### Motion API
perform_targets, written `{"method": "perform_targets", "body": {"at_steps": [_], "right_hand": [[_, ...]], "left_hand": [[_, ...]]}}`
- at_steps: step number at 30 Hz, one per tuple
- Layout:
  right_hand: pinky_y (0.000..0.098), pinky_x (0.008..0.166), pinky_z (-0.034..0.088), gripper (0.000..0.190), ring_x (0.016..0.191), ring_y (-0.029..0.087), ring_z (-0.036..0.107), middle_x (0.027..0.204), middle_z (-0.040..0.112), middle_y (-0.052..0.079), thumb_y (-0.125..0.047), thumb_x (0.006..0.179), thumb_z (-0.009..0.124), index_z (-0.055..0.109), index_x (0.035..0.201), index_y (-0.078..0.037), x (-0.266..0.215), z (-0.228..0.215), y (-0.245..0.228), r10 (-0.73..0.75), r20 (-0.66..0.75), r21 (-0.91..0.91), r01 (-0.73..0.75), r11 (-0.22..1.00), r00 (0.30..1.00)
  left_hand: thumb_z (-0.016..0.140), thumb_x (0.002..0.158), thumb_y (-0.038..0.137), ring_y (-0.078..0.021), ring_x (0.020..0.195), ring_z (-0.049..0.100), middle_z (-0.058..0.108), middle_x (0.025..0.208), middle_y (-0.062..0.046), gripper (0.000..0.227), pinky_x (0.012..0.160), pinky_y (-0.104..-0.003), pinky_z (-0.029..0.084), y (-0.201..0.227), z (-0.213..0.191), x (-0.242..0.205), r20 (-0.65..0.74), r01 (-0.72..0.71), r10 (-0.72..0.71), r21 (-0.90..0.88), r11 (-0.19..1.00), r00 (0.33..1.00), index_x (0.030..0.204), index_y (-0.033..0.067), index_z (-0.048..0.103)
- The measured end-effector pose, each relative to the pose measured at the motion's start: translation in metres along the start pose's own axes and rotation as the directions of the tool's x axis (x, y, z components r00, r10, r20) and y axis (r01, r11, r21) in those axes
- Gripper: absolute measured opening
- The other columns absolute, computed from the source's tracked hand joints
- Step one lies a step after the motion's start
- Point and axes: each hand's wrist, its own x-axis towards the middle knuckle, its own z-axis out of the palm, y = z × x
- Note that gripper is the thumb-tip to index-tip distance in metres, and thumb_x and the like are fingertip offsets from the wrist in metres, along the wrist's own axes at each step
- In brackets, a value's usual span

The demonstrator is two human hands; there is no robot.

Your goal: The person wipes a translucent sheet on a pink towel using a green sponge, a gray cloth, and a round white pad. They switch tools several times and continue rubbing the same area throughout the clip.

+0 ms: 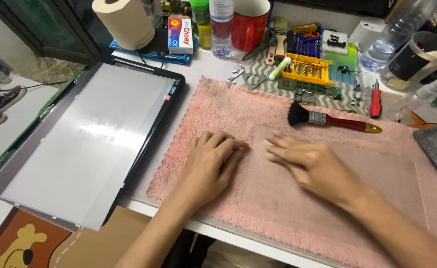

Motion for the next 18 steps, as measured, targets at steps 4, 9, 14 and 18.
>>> {"method": "perform_targets", "body": {"at_steps": [4, 9, 14, 18], "right_hand": [[0.0461, 0.132, 0.050, 0.037, 0.149, 0.032, 0.068, 0.163, 0.069, 0.015, -0.008, 0.108, 0.070, 0.080, 0.143, -0.014, -0.007, 0.004, -0.042, 0.011, 0.051, 0.155, -0.019, 0.988, 0.999], [0.0442, 0.129, 0.057, 0.036, 0.136, 0.032, 0.078, 0.148, 0.079, 0.014, -0.011, 0.104, 0.078, 0.080, 0.140, -0.012, -0.003, -0.007, -0.007, -0.006, -0.044, 0.020, 0.007, 1.000, 0.999], [0.0443, 0.131, 0.052, 0.039, 0.148, 0.031, 0.069, 0.159, 0.072, 0.014, -0.002, 0.102, 0.075, 0.082, 0.139, -0.014, -0.004, 0.011, -0.038, -0.010, 0.003, 0.119, 0.009, 0.993, 1.000], [0.0372, 0.119, 0.066, 0.032, 0.137, 0.030, 0.078, 0.152, 0.076, 0.012, -0.005, 0.103, 0.074, 0.086, 0.131, -0.015, -0.021, -0.011, -0.018, -0.012, 0.030, 0.074, 0.010, 0.997, 0.999]], "left_hand": [[0.046, 0.122, 0.023, -0.0234, 0.107, 0.059, 0.078, 0.119, -0.003, 0.036, 0.097, -0.043, 0.044, -0.002, 0.003, 0.000, 0.008, 0.054, -0.053, -0.023, 0.998, 0.999, 0.146, 0.0149, 0.072], [0.043, 0.122, 0.018, -0.0299, 0.103, 0.060, 0.078, 0.117, -0.008, 0.038, 0.093, -0.047, 0.042, 0.000, 0.001, 0.000, -0.023, 0.023, -0.024, -0.050, 0.998, 0.999, 0.153, 0.0117, 0.064], [0.045, 0.122, 0.020, -0.0330, 0.105, 0.061, 0.080, 0.127, -0.012, 0.040, 0.093, -0.049, 0.042, 0.002, 0.000, 0.001, -0.002, 0.048, -0.048, -0.042, 0.998, 0.999, 0.156, 0.0108, 0.062], [0.047, 0.122, 0.020, -0.0310, 0.104, 0.061, 0.079, 0.120, -0.008, 0.039, 0.091, -0.048, 0.042, 0.002, -0.002, 0.000, -0.019, 0.029, -0.030, -0.050, 0.998, 0.999, 0.155, 0.0102, 0.064]]}}
